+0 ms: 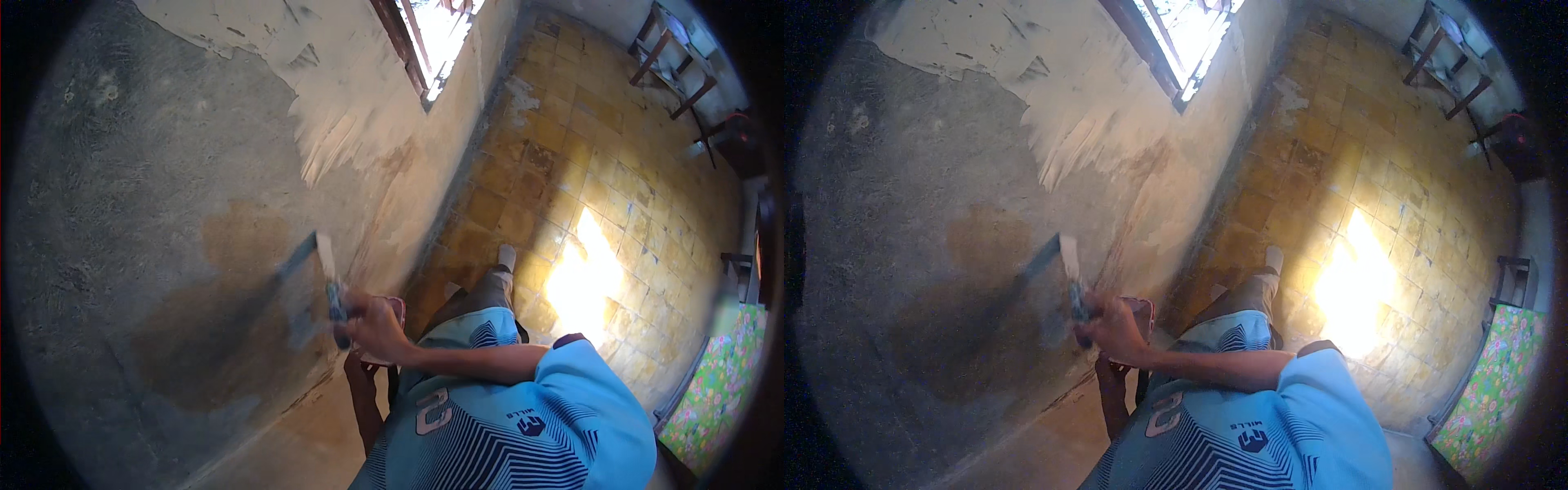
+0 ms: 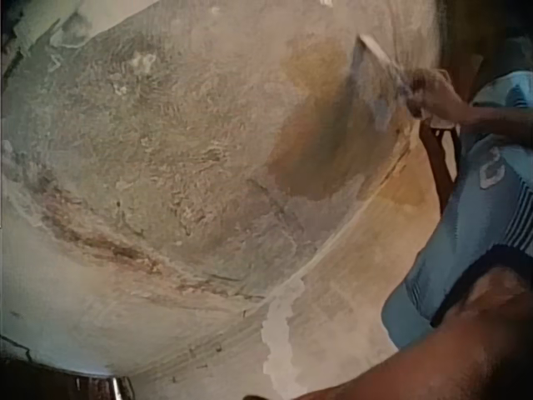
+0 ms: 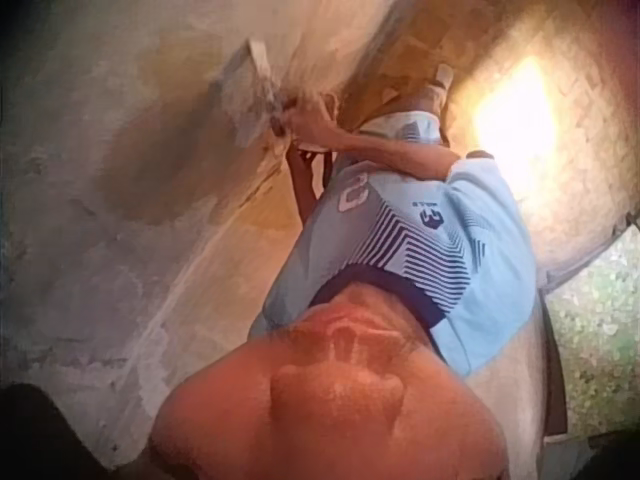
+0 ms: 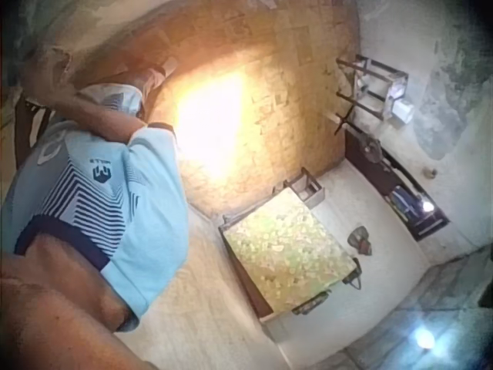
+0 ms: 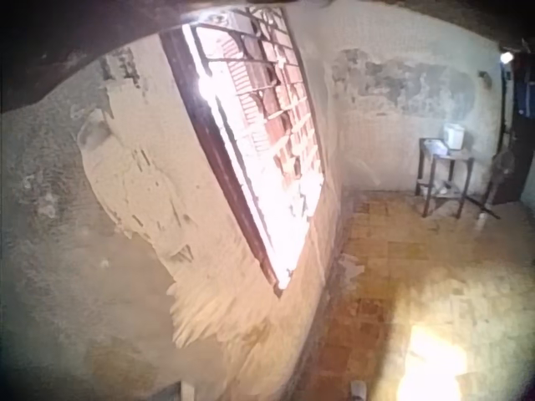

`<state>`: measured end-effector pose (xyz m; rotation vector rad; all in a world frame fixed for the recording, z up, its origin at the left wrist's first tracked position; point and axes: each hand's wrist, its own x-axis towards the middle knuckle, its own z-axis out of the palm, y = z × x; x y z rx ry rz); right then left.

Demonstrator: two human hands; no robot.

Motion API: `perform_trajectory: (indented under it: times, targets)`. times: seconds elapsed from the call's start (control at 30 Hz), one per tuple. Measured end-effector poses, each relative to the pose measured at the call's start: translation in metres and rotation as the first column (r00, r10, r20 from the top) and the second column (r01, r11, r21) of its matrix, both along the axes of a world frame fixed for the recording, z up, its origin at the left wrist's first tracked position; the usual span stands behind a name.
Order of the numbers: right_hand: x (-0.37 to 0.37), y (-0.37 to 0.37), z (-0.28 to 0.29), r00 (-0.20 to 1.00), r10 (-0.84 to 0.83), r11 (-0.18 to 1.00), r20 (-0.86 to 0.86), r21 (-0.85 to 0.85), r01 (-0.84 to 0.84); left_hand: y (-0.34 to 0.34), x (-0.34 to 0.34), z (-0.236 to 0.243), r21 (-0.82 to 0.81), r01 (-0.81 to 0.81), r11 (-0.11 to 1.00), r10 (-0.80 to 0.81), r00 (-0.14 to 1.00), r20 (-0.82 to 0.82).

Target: The person applies wall putty from a container to a damaged wall using a putty knife.

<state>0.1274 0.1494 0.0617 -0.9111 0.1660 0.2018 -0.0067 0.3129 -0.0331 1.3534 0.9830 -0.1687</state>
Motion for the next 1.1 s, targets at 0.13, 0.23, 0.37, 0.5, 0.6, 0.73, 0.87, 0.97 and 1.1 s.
perform_trajectory:
  times: [0.13,0.23,0.37,0.5,0.6,0.73,0.87,0.97,1.1]
  targets:
    - [0.037,-0.05,-0.018,0.918,-0.089,0.937,0.386,-0.281,0.208,0.004,-0.003,-0.004,-0.007,0.015,1.0,-0.015,1.0,0.019]
    - [0.14,-0.119,-0.028,0.973,-0.204,0.951,0.111,-0.212,0.223,0.008,-0.008,-0.007,-0.049,0.028,0.998,-0.027,0.999,0.024]
    - [0.212,-0.157,-0.038,0.947,-0.312,0.929,0.077,-0.185,0.321,-0.004,-0.005,0.008,-0.028,0.056,0.998,-0.056,0.998,0.021]
    - [0.22,-0.144,-0.045,0.958,-0.277,0.936,0.077,-0.204,0.287,-0.005,-0.003,0.012,-0.013,0.023,1.0,-0.023,1.0,-0.002]
    - [0.192,-0.121,-0.057,0.967,-0.237,0.948,0.094,-0.195,0.251,-0.001,-0.002,0.005,-0.023,0.038,0.999,-0.038,0.999,0.014]
    - [0.066,-0.055,-0.028,0.997,-0.06,0.996,0.051,-0.067,0.063,0.008,-0.002,0.0,-0.017,-0.002,1.0,0.002,1.0,-0.006]
    - [0.084,-0.105,-0.026,0.996,0.079,0.956,0.05,-0.285,-0.061,0.009,0.004,0.001,-0.007,0.003,1.0,-0.003,1.0,0.001]
    - [0.155,-0.169,-0.024,0.989,-0.132,0.981,0.062,-0.131,0.14,0.012,0.008,-0.001,-0.012,0.048,0.999,-0.048,0.999,-0.011]
    - [0.211,-0.236,-0.026,0.974,-0.217,0.938,-0.059,-0.289,0.191,0.007,0.01,0.004,-0.009,0.037,0.999,-0.037,0.999,0.008]
